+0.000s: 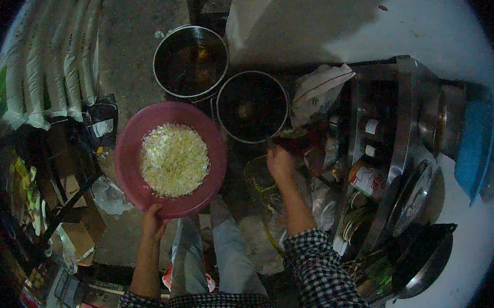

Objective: The person retrieves a bowl of chopped vegetables from a refrigerator, adds oil and a brown paste, then mixes the ingredients by hand and with a spatula. The person also handles a dough sheet on the counter.

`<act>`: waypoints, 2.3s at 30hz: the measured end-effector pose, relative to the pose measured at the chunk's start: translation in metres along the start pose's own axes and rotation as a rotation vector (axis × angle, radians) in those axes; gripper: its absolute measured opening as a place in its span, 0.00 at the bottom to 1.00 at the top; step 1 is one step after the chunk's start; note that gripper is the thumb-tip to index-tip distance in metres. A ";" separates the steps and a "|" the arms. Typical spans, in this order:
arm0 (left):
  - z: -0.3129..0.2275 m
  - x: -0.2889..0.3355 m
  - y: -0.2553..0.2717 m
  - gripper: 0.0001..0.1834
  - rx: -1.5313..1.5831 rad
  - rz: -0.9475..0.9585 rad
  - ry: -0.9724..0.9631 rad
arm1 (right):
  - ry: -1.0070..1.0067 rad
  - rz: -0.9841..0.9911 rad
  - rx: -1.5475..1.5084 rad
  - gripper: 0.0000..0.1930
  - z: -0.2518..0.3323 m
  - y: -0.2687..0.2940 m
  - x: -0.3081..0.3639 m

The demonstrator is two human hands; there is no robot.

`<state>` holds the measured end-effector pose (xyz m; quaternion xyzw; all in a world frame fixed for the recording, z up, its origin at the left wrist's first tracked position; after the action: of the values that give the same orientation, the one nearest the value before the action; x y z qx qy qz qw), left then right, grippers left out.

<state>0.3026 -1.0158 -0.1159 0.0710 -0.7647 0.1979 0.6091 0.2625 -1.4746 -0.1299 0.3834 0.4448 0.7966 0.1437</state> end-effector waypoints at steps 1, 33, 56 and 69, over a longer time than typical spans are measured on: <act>0.001 0.000 -0.001 0.17 -0.015 0.019 0.000 | 0.012 0.007 0.009 0.19 0.001 -0.002 0.001; -0.036 0.054 -0.033 0.17 -0.147 0.155 -0.035 | -0.283 0.081 -1.158 0.16 0.078 0.098 0.297; -0.121 0.236 0.062 0.10 0.070 -0.067 -0.113 | -1.052 -0.169 -1.367 0.09 0.095 0.014 0.094; -0.147 0.356 0.002 0.08 0.101 0.170 -0.268 | -0.436 0.508 -1.119 0.16 0.171 0.128 0.364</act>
<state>0.3468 -0.9097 0.2517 0.0621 -0.8316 0.2756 0.4782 0.1612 -1.2371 0.2036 0.4966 -0.1811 0.8210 0.2160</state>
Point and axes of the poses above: each hand's wrist, its own x-axis away from the middle knuckle, its own y-axis out of the back of the hand, z = x × y, the point moved 5 cm from there along -x, towards the middle knuckle, and after that the axes turned 4 degrees about y, right-handed, at the moved point
